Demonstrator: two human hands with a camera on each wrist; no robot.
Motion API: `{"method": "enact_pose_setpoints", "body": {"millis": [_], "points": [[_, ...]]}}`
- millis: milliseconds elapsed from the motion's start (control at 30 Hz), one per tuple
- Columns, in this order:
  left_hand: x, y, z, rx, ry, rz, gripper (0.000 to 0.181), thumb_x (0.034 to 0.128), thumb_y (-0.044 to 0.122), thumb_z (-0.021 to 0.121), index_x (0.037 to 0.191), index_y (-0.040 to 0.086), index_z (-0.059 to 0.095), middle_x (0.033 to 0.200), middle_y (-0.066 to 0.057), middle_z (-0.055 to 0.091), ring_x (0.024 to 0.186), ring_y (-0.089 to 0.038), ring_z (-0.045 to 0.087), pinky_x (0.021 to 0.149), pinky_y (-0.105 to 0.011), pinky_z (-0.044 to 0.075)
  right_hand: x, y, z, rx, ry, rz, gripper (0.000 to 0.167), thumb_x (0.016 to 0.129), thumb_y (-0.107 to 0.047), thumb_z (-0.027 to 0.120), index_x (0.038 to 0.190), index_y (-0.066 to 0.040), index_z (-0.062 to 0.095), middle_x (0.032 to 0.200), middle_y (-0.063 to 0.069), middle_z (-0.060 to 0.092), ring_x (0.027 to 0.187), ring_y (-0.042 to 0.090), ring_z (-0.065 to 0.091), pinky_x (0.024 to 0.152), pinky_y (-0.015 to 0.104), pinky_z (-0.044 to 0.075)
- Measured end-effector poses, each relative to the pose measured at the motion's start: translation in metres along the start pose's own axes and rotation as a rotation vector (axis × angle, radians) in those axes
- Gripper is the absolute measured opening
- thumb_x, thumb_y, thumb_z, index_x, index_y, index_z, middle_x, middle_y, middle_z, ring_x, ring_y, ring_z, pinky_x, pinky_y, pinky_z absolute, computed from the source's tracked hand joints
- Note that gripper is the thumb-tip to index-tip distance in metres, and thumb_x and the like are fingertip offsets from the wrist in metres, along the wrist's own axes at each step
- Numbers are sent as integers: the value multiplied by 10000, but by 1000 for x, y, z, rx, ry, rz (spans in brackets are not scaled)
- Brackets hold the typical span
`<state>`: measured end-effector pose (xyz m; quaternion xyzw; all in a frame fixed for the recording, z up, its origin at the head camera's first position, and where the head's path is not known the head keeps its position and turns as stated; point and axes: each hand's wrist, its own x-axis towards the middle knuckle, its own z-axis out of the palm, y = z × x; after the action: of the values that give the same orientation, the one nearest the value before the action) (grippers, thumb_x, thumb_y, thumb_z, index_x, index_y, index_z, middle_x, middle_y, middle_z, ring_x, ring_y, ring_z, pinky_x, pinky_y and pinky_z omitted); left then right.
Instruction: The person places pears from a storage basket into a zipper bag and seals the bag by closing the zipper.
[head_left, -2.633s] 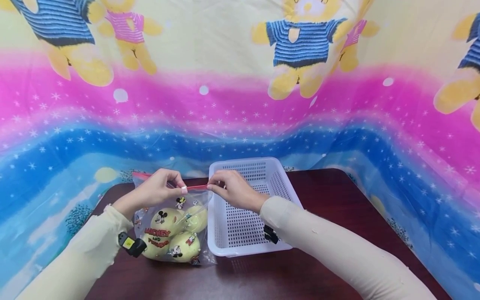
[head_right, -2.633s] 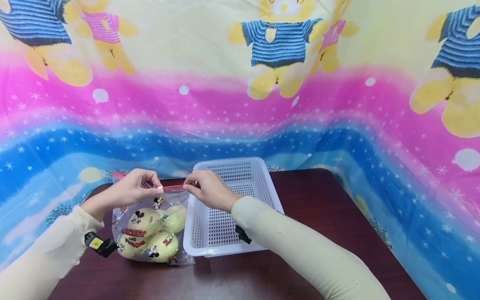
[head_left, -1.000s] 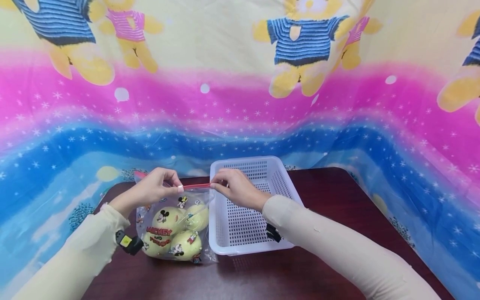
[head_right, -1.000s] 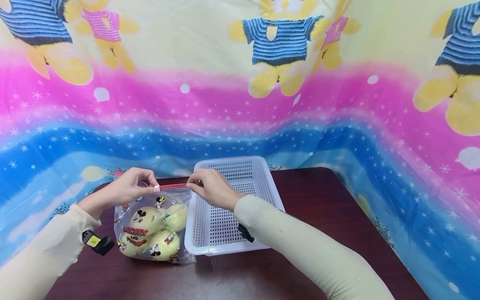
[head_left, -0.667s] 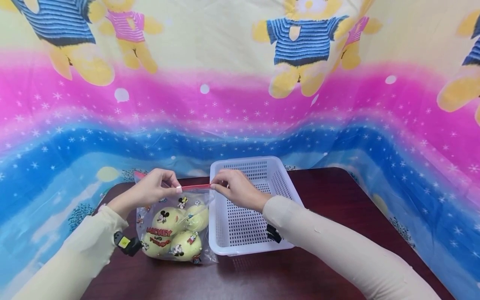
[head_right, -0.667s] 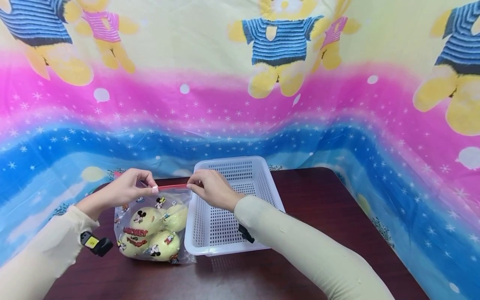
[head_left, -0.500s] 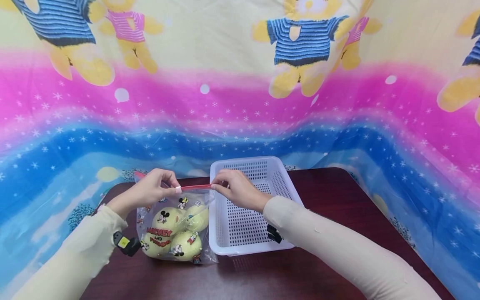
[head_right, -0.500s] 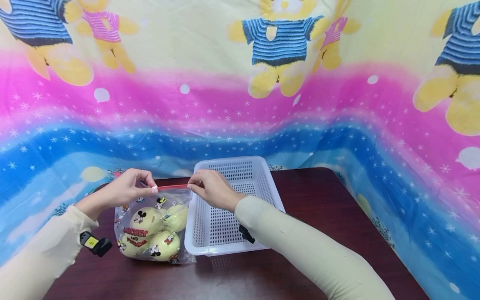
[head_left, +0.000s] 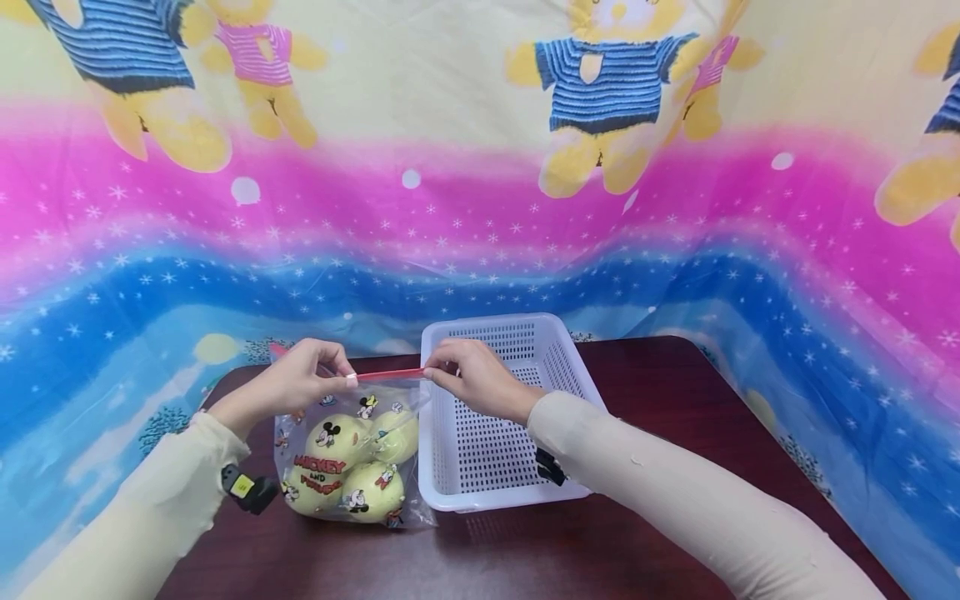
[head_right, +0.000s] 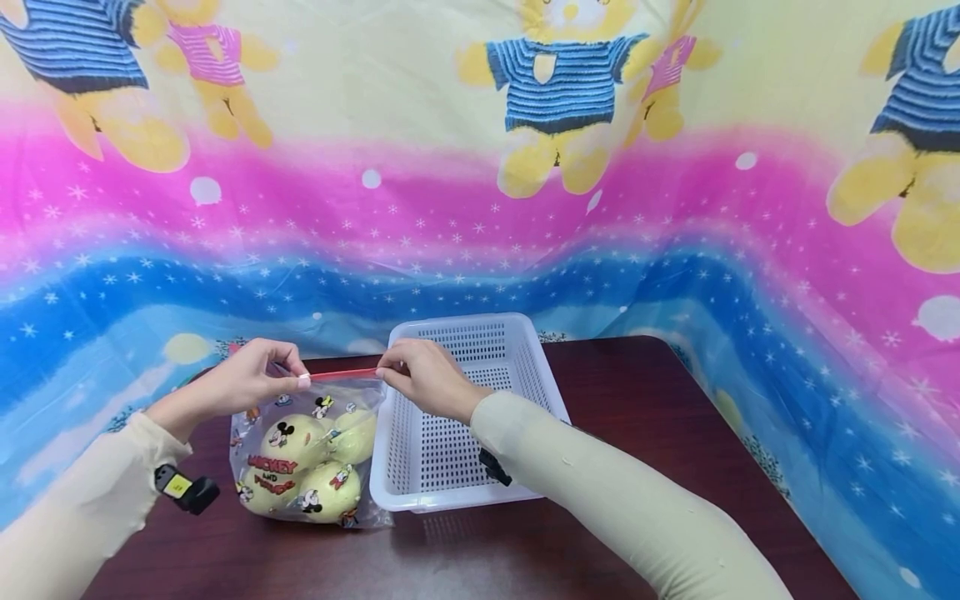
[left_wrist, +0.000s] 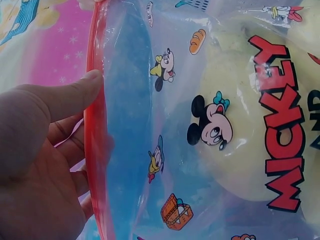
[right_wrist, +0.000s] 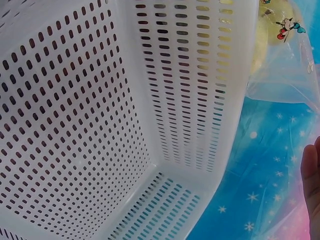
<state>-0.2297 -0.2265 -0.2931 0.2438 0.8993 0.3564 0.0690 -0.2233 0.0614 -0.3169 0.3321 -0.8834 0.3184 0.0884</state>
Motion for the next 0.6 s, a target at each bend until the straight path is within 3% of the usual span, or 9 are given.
{"method": "enact_pose_setpoints", "body": {"millis": [267, 600], "points": [[-4, 0, -2, 0, 4, 12, 112, 912, 114, 716, 920, 24, 651, 939, -174, 738, 740, -230, 672, 561, -348, 554, 0, -1, -1, -3, -11, 13, 111, 977, -178, 657, 1008, -130, 752, 875, -49, 671, 779, 66, 570, 718, 202, 503], [-4, -4, -6, -2, 0, -27, 98, 918, 95, 694, 914, 21, 630, 964, -183, 714, 732, -253, 665, 543, -395, 571, 0, 0, -2, 11, -2, 4, 103, 973, -173, 662, 992, -125, 751, 856, -41, 658, 754, 72, 568, 680, 199, 506]]}}
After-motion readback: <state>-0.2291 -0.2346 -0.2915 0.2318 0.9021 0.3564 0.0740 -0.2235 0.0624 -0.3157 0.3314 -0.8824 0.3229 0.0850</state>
